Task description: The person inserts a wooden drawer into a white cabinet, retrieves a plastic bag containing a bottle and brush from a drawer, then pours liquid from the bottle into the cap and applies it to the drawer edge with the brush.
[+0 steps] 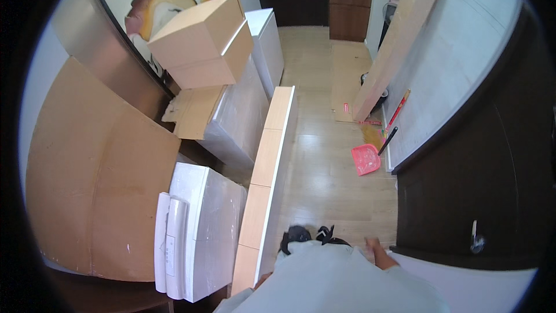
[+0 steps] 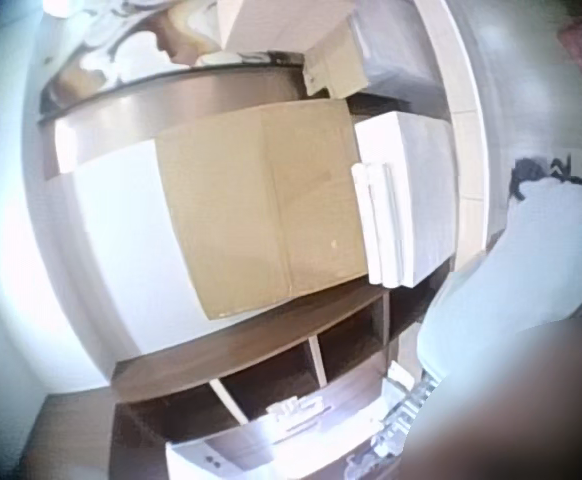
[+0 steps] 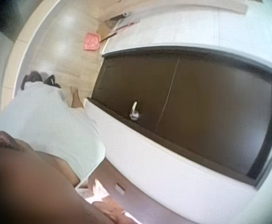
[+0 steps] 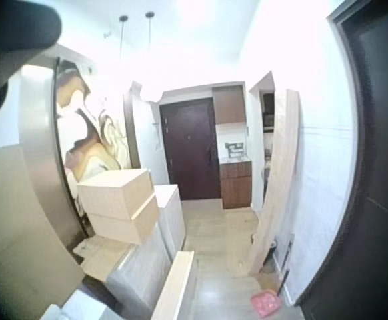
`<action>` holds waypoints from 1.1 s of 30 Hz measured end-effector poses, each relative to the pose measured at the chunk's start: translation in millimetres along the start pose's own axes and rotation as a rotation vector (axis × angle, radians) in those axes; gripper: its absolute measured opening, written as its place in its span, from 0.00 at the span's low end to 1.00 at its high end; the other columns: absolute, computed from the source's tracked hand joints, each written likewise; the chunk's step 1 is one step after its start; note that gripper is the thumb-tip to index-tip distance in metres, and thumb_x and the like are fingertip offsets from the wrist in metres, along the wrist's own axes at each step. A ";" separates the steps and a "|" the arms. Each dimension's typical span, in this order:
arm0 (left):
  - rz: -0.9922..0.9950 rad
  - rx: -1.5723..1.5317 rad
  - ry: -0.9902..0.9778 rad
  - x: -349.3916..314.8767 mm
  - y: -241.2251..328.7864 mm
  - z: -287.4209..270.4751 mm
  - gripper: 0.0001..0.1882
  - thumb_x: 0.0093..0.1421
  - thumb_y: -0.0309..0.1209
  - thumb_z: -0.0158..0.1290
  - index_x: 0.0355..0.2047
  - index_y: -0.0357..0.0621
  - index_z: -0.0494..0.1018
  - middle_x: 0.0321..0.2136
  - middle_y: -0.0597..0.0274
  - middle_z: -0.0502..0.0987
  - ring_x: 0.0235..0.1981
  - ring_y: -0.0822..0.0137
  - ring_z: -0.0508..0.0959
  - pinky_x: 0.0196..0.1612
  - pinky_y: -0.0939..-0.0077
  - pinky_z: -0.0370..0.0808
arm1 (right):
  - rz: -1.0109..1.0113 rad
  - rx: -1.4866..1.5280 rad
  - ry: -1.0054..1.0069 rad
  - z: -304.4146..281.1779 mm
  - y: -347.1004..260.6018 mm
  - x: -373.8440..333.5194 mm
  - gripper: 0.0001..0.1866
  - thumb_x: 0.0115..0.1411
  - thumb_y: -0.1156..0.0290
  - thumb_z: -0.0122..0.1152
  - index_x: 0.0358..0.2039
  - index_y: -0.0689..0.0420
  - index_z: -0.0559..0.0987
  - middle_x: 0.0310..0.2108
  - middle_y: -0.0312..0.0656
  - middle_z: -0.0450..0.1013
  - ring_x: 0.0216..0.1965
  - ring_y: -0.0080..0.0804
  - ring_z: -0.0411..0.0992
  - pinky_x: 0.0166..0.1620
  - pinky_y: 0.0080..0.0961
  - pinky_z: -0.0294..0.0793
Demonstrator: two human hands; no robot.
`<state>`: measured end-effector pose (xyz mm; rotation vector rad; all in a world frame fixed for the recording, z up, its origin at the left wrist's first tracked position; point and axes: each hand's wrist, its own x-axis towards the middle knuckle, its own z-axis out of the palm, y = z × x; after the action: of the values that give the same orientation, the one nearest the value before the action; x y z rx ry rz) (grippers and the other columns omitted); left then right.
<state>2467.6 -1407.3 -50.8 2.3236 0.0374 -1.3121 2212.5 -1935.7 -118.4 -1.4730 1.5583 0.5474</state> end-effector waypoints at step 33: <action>0.563 0.215 0.164 594.1 1065.8 -345.3 0.32 0.64 0.53 0.59 0.55 0.35 0.79 0.49 0.41 0.83 0.52 0.45 0.83 0.58 0.58 0.77 | -0.134 0.166 -0.161 -320.3 -663.5 389.9 0.13 0.69 0.59 0.57 0.37 0.55 0.82 0.28 0.35 0.75 0.28 0.27 0.72 0.31 0.30 0.72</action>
<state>3330.4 -2333.6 23.0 2.3586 -0.6837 -0.8733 2787.5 -2539.1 -111.5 -1.3612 1.3360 0.4358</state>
